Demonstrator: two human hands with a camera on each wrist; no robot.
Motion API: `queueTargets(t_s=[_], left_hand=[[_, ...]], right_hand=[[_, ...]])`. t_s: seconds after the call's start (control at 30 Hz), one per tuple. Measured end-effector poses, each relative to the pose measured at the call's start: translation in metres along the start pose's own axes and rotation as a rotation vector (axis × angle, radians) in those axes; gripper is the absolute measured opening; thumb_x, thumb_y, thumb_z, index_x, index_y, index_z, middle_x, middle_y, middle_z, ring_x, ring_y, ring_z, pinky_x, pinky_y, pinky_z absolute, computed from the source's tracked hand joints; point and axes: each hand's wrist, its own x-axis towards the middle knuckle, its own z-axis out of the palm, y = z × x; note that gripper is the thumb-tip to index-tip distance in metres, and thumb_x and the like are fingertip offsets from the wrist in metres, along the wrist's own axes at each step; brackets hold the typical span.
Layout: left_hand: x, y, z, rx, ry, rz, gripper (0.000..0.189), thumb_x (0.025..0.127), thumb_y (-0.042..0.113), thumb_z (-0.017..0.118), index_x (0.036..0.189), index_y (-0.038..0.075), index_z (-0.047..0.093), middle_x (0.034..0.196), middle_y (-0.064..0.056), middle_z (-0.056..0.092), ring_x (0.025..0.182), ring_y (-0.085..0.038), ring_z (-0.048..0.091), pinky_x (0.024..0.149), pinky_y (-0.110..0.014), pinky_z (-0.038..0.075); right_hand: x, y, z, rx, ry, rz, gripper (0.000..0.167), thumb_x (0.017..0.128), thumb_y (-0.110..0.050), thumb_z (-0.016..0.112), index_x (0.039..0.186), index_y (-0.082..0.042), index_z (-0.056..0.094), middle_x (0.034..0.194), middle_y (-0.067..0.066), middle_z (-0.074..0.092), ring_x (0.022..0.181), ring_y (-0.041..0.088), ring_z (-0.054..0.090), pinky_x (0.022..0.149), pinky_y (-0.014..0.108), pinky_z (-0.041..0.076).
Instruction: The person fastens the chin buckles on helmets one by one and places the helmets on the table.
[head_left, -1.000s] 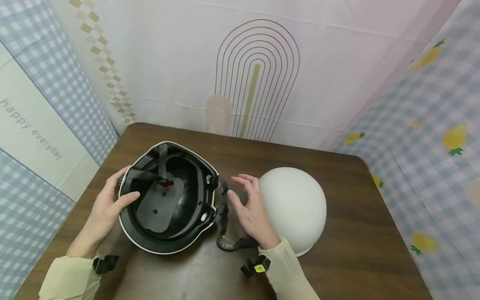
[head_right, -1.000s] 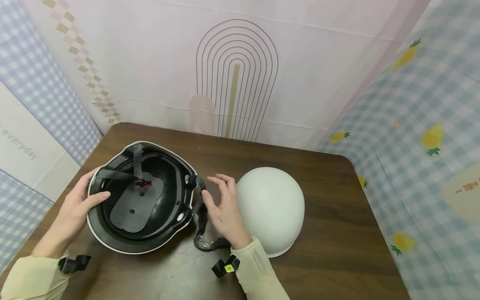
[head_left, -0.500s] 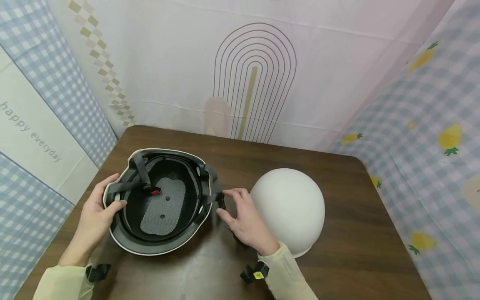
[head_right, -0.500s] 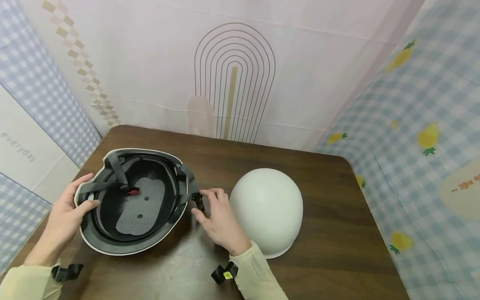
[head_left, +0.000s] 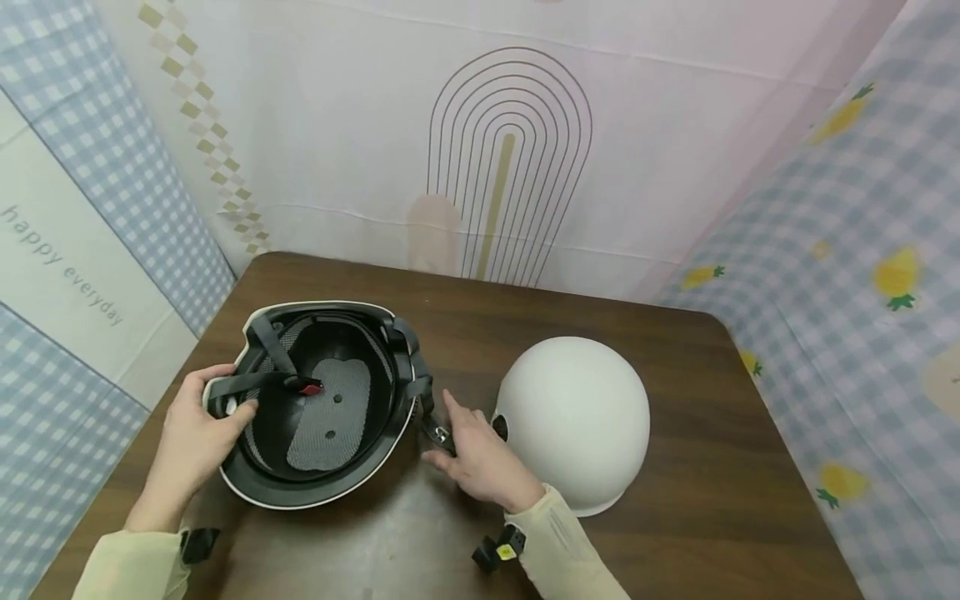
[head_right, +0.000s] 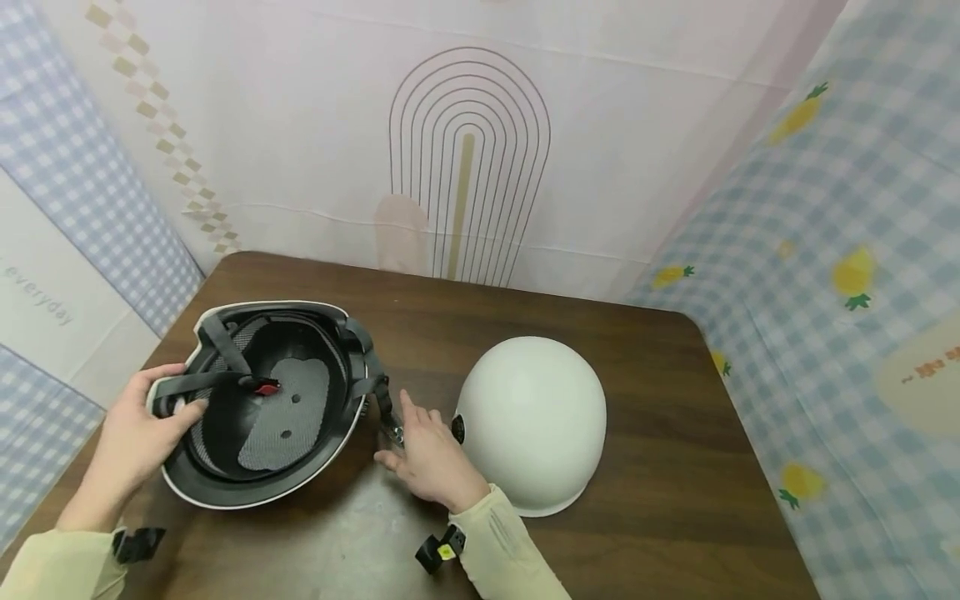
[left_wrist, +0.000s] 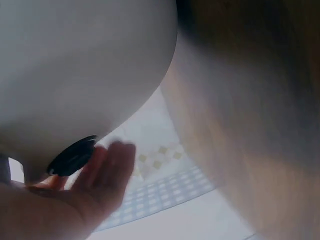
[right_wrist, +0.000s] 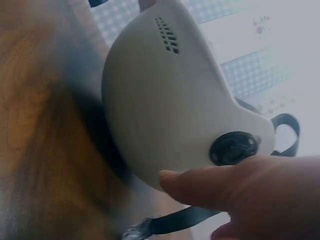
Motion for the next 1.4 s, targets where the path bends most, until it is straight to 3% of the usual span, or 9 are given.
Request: queueTargets(t_s=[0.1, 0.2, 0.33, 0.47, 0.6, 0.8, 1.03, 1.23, 1.4], left_hand=[[0.0, 0.007, 0.002, 0.086, 0.078, 0.215, 0.064, 0.074, 0.0, 0.073, 0.131, -0.007, 0.046, 0.131, -0.032, 0.04, 0.116, -0.05, 0.035, 0.091, -0.058, 0.028], [0.006, 0.018, 0.003, 0.22, 0.113, 0.506, 0.069, 0.063, -0.006, 0.076, 0.126, -0.008, 0.049, 0.133, -0.032, 0.038, 0.119, -0.052, 0.032, 0.09, -0.062, 0.028], [0.015, 0.032, 0.007, 0.396, -0.002, 0.788, 0.066, 0.059, -0.004, 0.078, 0.121, -0.005, 0.056, 0.132, -0.028, 0.047, 0.122, -0.049, 0.039, 0.088, -0.065, 0.035], [0.014, 0.029, 0.018, 0.545, -0.125, 0.904, 0.051, 0.064, 0.0, 0.073, 0.113, -0.004, 0.062, 0.12, -0.024, 0.058, 0.116, -0.042, 0.05, 0.087, -0.056, 0.04], [0.009, 0.021, 0.025, 0.677, -0.153, 0.916, 0.046, 0.065, 0.004, 0.073, 0.11, -0.003, 0.064, 0.118, -0.023, 0.061, 0.117, -0.04, 0.052, 0.095, -0.057, 0.035], [0.01, 0.024, 0.028, 0.806, -0.188, 0.892, 0.069, 0.046, 0.002, 0.089, 0.11, -0.002, 0.063, 0.113, -0.023, 0.059, 0.12, -0.041, 0.048, 0.103, -0.059, 0.027], [0.018, 0.032, 0.037, 0.727, -0.062, 1.021, 0.018, 0.078, -0.007, 0.053, 0.094, -0.004, 0.062, 0.089, -0.019, 0.055, 0.094, -0.04, 0.051, 0.096, -0.057, 0.035], [0.021, 0.034, 0.034, 0.715, -0.044, 1.038, 0.016, 0.08, -0.002, 0.042, 0.081, -0.004, 0.058, 0.08, -0.019, 0.047, 0.084, -0.042, 0.047, 0.092, -0.055, 0.037], [0.023, 0.037, 0.029, 0.593, -0.064, 0.962, 0.012, 0.076, 0.001, 0.063, 0.087, -0.001, 0.061, 0.082, -0.015, 0.053, 0.084, -0.038, 0.051, 0.084, -0.052, 0.04]], right_hand=[[0.007, 0.002, 0.003, 0.039, 0.037, -0.009, 0.085, 0.094, -0.038, 0.064, 0.155, -0.003, 0.015, 0.155, 0.019, 0.026, 0.141, 0.039, 0.025, 0.11, 0.052, 0.028], [0.017, 0.004, 0.006, 0.07, 0.098, -0.006, 0.084, 0.094, -0.033, 0.064, 0.154, -0.001, 0.016, 0.157, 0.019, 0.022, 0.142, 0.04, 0.021, 0.111, 0.054, 0.024], [0.026, 0.004, 0.011, 0.088, 0.105, 0.01, 0.08, 0.094, -0.032, 0.064, 0.155, -0.005, 0.019, 0.154, 0.012, 0.032, 0.136, 0.034, 0.033, 0.107, 0.054, 0.031], [0.025, 0.003, 0.022, 0.025, 0.074, 0.006, 0.075, 0.093, -0.033, 0.064, 0.152, -0.005, 0.028, 0.146, 0.011, 0.045, 0.128, 0.032, 0.042, 0.101, 0.053, 0.037], [0.018, 0.005, 0.03, -0.119, 0.079, -0.002, 0.069, 0.091, -0.03, 0.067, 0.146, 0.0, 0.038, 0.132, 0.015, 0.052, 0.12, 0.032, 0.047, 0.095, 0.05, 0.041], [0.009, 0.008, 0.03, -0.283, 0.106, -0.029, 0.06, 0.088, -0.023, 0.071, 0.139, -0.002, 0.049, 0.119, 0.013, 0.057, 0.108, 0.03, 0.053, 0.085, 0.045, 0.046], [0.006, 0.009, 0.026, -0.335, 0.095, -0.016, 0.056, 0.084, -0.014, 0.072, 0.135, -0.002, 0.052, 0.118, 0.012, 0.058, 0.107, 0.028, 0.055, 0.086, 0.044, 0.047], [-0.002, 0.009, 0.012, -0.205, 0.123, -0.007, 0.037, 0.09, -0.015, 0.065, 0.124, 0.0, 0.06, 0.099, 0.008, 0.052, 0.08, 0.018, 0.052, 0.067, 0.033, 0.048], [-0.013, 0.011, -0.011, 0.009, 0.177, -0.008, 0.029, 0.096, -0.02, 0.06, 0.12, -0.004, 0.059, 0.096, 0.001, 0.057, 0.074, 0.011, 0.053, 0.065, 0.03, 0.048]])
